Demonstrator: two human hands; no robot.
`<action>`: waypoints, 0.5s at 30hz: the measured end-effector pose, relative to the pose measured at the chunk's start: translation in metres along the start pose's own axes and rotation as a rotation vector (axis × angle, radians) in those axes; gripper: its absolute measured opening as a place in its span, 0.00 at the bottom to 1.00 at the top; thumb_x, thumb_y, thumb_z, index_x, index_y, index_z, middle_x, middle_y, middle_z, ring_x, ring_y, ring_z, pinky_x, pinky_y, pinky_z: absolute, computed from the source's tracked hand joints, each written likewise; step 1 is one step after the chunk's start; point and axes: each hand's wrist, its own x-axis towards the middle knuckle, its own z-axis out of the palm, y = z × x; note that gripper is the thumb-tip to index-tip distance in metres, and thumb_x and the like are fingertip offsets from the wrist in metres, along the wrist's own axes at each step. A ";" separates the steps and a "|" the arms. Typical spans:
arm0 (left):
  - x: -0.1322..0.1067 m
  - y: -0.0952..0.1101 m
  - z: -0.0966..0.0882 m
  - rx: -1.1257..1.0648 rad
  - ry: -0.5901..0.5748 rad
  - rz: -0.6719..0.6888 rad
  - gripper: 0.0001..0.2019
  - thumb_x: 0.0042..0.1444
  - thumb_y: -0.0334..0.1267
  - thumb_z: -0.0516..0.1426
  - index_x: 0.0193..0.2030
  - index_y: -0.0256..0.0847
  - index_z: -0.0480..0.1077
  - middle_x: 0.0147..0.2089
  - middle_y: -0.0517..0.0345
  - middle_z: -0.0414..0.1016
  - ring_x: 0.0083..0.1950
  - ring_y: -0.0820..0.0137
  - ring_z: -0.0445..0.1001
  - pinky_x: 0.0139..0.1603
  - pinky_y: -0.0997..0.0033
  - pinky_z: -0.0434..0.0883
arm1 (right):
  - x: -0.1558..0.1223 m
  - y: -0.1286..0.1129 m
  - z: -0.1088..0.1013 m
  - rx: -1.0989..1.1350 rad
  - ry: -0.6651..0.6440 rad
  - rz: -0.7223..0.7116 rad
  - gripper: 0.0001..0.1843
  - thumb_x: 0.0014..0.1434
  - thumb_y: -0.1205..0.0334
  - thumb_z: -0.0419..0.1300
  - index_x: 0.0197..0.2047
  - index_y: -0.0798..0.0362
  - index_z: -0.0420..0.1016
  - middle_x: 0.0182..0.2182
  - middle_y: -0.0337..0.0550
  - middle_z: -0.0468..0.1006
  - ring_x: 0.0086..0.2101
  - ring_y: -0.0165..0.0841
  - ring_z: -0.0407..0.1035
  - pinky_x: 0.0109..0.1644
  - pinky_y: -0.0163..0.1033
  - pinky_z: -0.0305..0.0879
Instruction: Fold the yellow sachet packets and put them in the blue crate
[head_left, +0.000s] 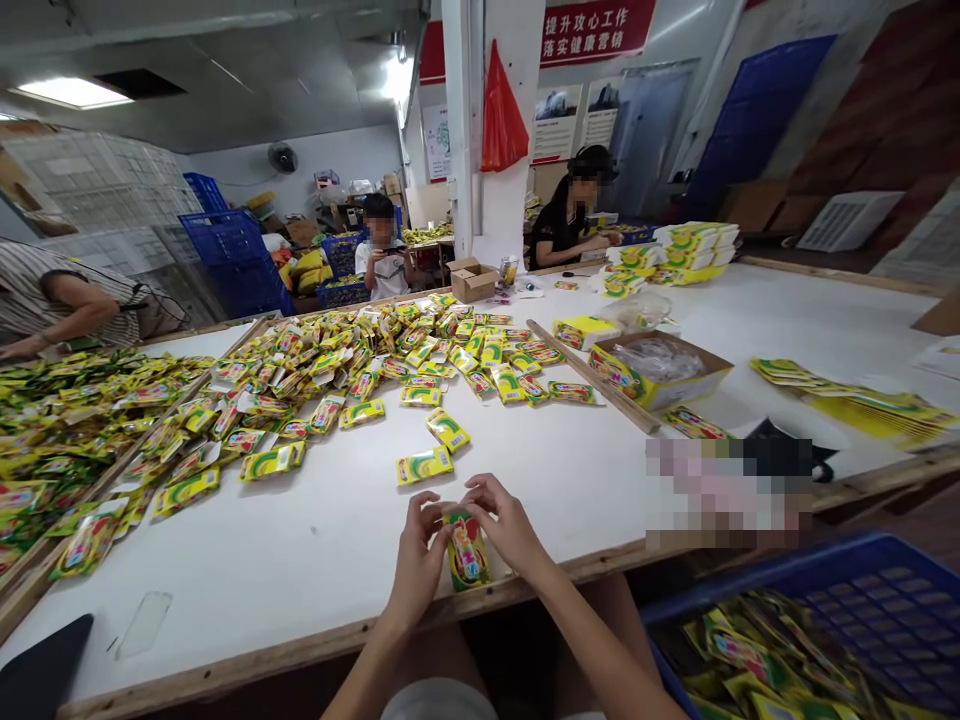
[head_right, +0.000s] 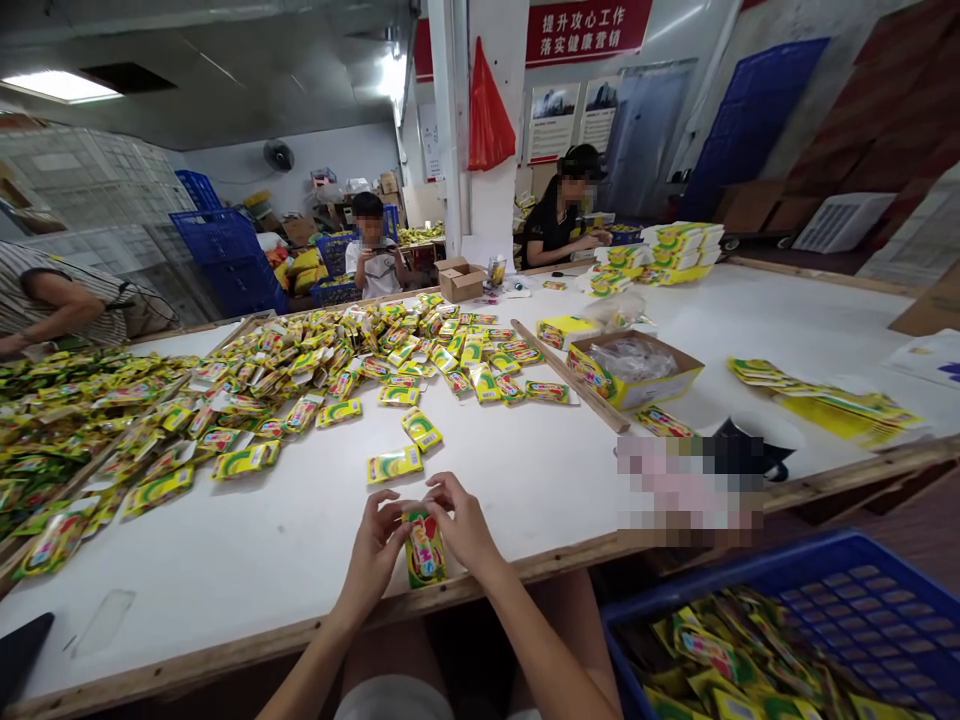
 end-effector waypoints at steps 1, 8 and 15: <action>-0.001 0.002 0.002 0.025 0.009 0.004 0.12 0.58 0.37 0.55 0.49 0.39 0.62 0.47 0.51 0.71 0.48 0.68 0.71 0.50 0.66 0.68 | -0.001 -0.002 0.000 -0.004 -0.015 -0.009 0.09 0.57 0.63 0.54 0.41 0.56 0.69 0.34 0.42 0.74 0.37 0.31 0.69 0.43 0.36 0.65; -0.001 0.011 0.003 0.107 0.079 -0.041 0.12 0.56 0.42 0.57 0.39 0.34 0.71 0.40 0.50 0.74 0.42 0.66 0.72 0.45 0.67 0.69 | -0.008 -0.009 0.003 -0.106 0.006 -0.016 0.10 0.57 0.58 0.56 0.34 0.57 0.74 0.32 0.43 0.74 0.33 0.30 0.67 0.40 0.35 0.64; 0.008 0.004 0.002 0.086 0.128 -0.094 0.13 0.56 0.44 0.57 0.36 0.33 0.71 0.34 0.52 0.73 0.36 0.69 0.70 0.40 0.71 0.67 | 0.002 -0.007 0.001 -0.094 -0.026 0.070 0.12 0.57 0.57 0.56 0.32 0.58 0.72 0.26 0.40 0.71 0.29 0.28 0.64 0.34 0.33 0.61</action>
